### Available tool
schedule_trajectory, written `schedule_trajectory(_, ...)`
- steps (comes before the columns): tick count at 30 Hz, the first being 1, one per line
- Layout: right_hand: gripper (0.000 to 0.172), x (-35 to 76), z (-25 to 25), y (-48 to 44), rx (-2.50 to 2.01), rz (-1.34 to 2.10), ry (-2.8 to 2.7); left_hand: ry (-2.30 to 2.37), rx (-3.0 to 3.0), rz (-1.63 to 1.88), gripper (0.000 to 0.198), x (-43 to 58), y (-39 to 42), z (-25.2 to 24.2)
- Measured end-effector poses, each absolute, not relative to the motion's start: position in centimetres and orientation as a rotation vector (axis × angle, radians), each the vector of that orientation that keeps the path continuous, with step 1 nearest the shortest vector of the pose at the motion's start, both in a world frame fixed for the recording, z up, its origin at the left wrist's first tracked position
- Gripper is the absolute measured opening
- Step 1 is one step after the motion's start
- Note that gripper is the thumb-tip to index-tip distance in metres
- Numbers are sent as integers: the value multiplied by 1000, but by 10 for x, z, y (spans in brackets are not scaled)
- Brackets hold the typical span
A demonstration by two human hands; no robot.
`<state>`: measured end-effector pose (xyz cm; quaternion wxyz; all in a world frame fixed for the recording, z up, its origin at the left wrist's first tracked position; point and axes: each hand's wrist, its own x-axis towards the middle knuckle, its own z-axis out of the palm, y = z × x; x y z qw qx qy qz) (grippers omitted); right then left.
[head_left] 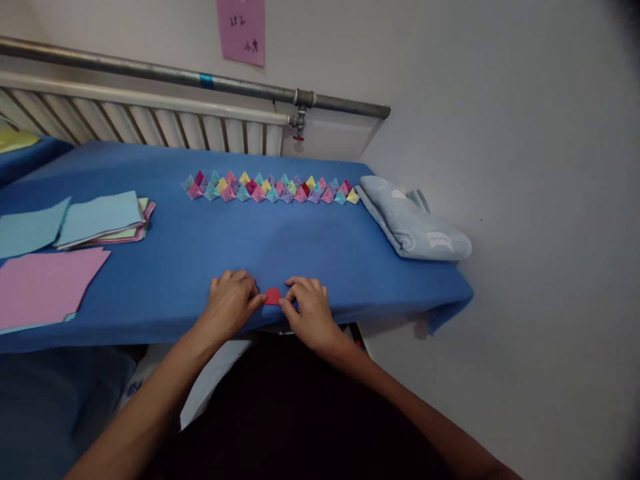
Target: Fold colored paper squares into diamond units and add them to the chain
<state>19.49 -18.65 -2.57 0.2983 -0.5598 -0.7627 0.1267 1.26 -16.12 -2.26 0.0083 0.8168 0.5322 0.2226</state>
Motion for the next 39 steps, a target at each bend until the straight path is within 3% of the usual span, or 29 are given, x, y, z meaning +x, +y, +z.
schedule_trajectory(4,15,197,-26,-187,-1494,343,-2003,1703,2511,680,30,9,-165,-23)
schedule_trajectory(11,13,202,-26,-185,-1497,366,-2016,1567,2704,810,11,12,-174,-25)
schedule_trajectory(16,14,200,-23,-186,-1497,380,-2005,1202,2888,893,27,16,-188,-30)
schedule_trajectory(21,9,200,-20,-186,-1477,417,-2013,1308,2909,885,45,11,-205,-40)
schedule_trajectory(28,15,204,-22,-189,-1422,338,-2091,1438,2903,865,52,8,-218,-46)
schedule_trajectory(34,19,215,-25,-197,-1334,262,-2187,1469,2782,929,34,17,-212,-34)
schedule_trajectory(39,21,222,-21,-188,-1314,342,-2280,1257,2814,644,17,12,-176,-13)
